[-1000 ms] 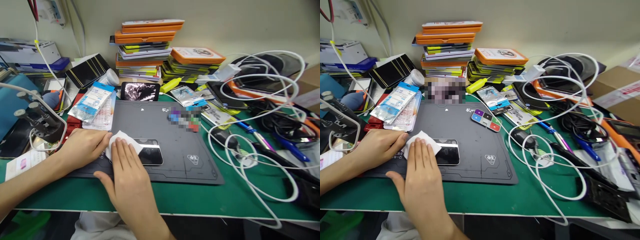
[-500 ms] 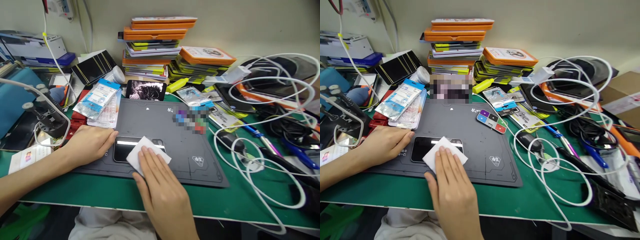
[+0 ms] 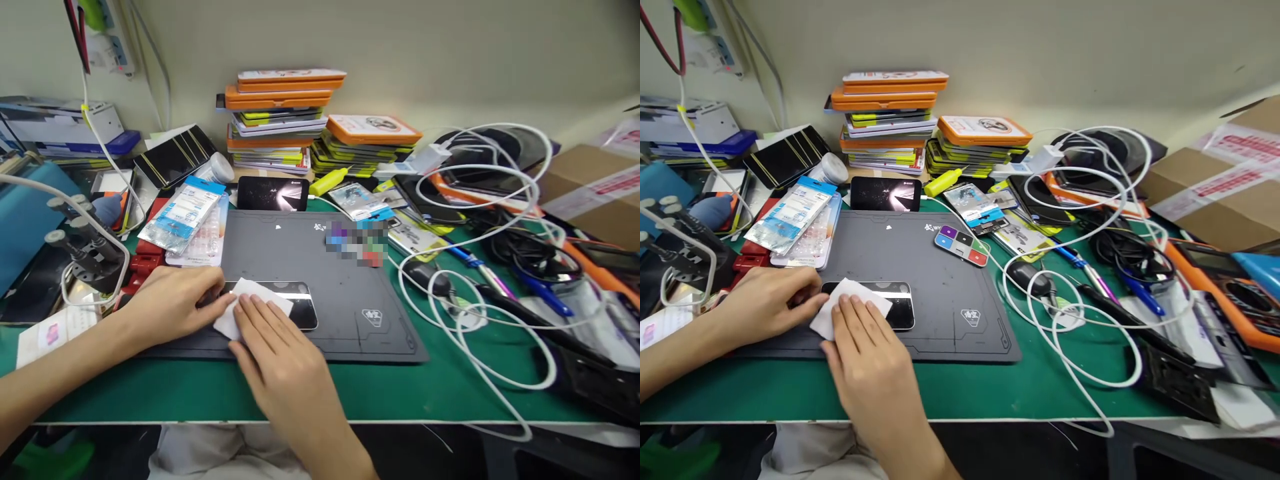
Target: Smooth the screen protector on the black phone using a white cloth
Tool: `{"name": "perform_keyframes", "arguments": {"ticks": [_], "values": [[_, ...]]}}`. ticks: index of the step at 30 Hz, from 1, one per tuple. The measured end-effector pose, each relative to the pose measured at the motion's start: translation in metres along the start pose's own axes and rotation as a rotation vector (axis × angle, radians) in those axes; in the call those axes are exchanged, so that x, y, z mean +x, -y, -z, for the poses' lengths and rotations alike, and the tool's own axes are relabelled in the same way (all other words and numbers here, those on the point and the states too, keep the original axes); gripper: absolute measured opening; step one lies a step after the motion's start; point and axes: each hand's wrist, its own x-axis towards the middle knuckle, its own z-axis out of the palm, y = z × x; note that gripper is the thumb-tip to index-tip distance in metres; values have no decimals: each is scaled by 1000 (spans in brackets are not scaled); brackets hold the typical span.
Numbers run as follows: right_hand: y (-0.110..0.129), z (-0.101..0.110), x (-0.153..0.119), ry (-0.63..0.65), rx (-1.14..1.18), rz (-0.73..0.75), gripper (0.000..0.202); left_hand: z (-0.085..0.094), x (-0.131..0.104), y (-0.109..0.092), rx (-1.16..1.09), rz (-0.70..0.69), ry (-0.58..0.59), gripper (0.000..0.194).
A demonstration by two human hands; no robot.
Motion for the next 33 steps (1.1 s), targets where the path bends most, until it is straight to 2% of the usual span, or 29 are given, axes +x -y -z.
{"name": "perform_keyframes", "arguments": {"ticks": [2,5,7,9,12,16,20,24,28,33], "values": [[-16,10,-8,-50,20,17,31,0,-1,0,-19,-63,-5,28],[-45,29,-18,-106,6,-48,22,-2,-1,3,1,-201,31,38],[-62,41,-21,-89,43,-64,15,-4,-1,5,2,-267,57,42],[-77,49,-21,-71,61,-92,6,-5,-1,7,-8,-288,64,42],[-91,50,-20,-119,38,-175,3,-6,-2,7,-13,-280,52,43],[-95,39,-23,-174,59,-286,7,-6,-2,6,39,-302,9,40],[-91,36,-27,-144,83,-330,10,-5,-2,3,149,-398,-68,38],[-90,39,-28,-102,110,-369,13,-3,-2,0,232,-437,-69,43],[-91,38,-26,-101,138,-401,16,-2,-1,-1,279,-449,-80,39],[-89,40,-24,-221,137,-457,18,-2,-2,0,289,-463,-78,43]]}}
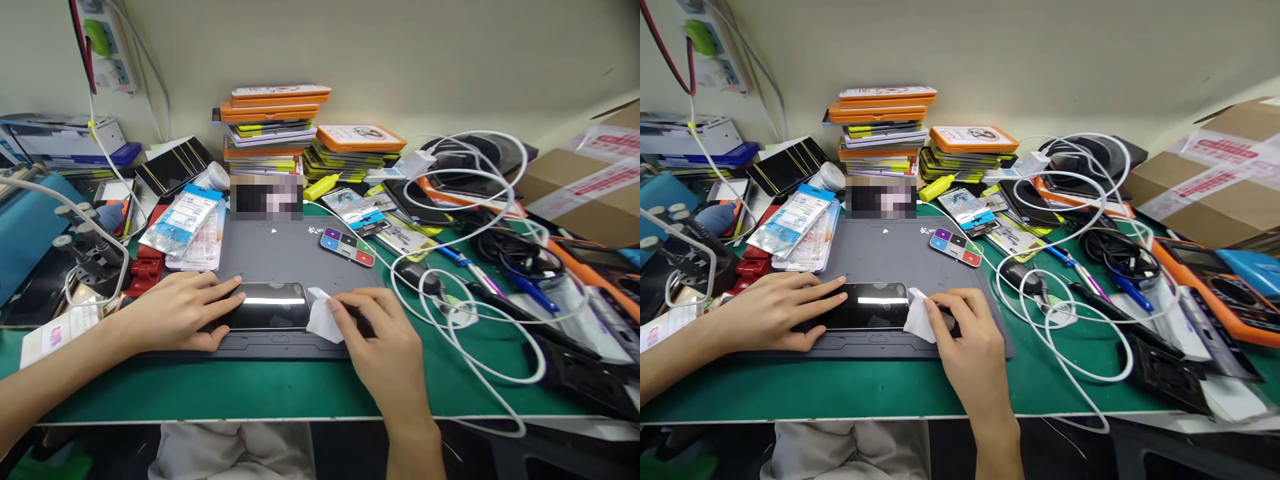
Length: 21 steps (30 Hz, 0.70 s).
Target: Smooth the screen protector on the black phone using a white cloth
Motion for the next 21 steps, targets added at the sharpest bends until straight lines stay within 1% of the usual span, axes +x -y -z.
{"name": "perform_keyframes", "arguments": {"ticks": [4,7,10,16,18,21], "values": [[0,4,-1,-135,8,-68,23,-1,-1,-1,10,-3,-10,42],[-2,4,-4,-186,9,-131,28,-3,0,-1,27,-8,-24,42],[-2,4,-6,-172,8,-169,34,-4,0,-2,46,-20,-35,42],[2,7,-6,-111,36,-193,43,-5,1,-4,70,-39,-36,41],[2,8,-6,-115,56,-204,42,-5,1,-4,66,-35,-32,41],[0,7,-7,-144,96,-218,31,-5,1,-4,53,-34,-34,41]]}}
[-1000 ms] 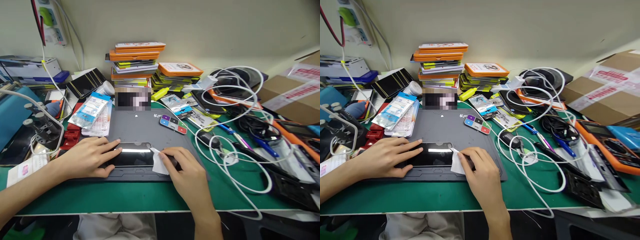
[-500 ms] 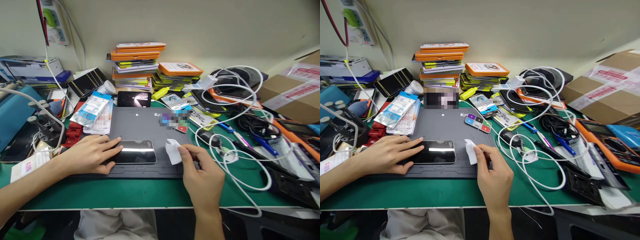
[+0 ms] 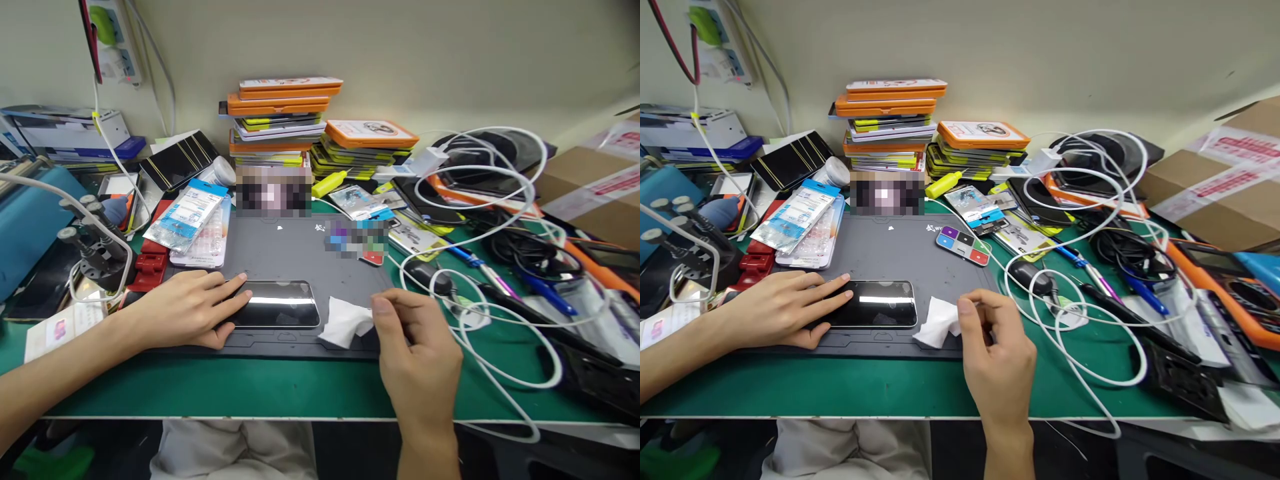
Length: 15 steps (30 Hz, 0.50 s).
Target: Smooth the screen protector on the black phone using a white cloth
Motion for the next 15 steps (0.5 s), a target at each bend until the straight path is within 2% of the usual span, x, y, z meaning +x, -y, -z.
{"name": "perform_keyframes", "arguments": {"ticks": [5,10,15], "values": [[-5,-1,0,-28,39,29,28,1,0,1,-3,-8,1,41],[-3,-1,1,8,8,86,29,3,1,-1,6,-4,8,41],[-2,-2,0,30,-22,98,19,1,1,-1,30,-18,2,43]]}}
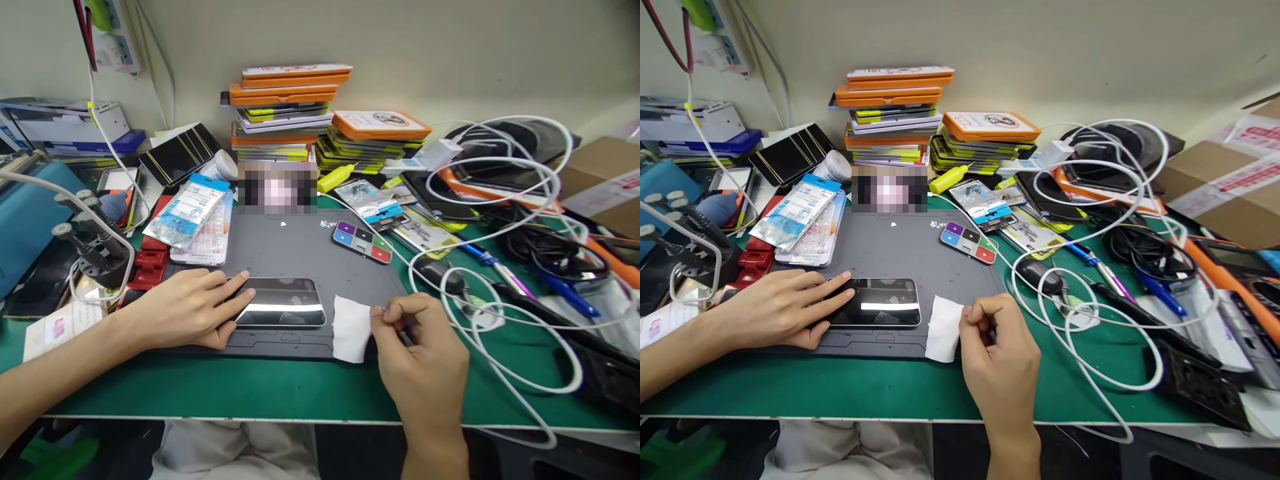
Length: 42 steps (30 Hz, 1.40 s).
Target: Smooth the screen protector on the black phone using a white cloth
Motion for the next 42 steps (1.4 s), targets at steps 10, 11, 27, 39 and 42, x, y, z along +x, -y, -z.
{"name": "perform_keyframes", "arguments": {"ticks": [10,11,27,39,42], "values": [[1,-1,0,113,-111,94,12,1,4,-3,59,-7,-49,41],[1,-1,0,125,-127,121,13,1,4,-3,69,-8,-53,41],[12,2,-23,-8,-274,428,16,-3,0,16,-857,749,-41,47],[25,-5,-46,212,-258,537,46,3,8,27,-1416,1154,-553,50],[23,-8,-48,282,-295,537,47,2,8,28,-1431,1186,-587,48]]}}
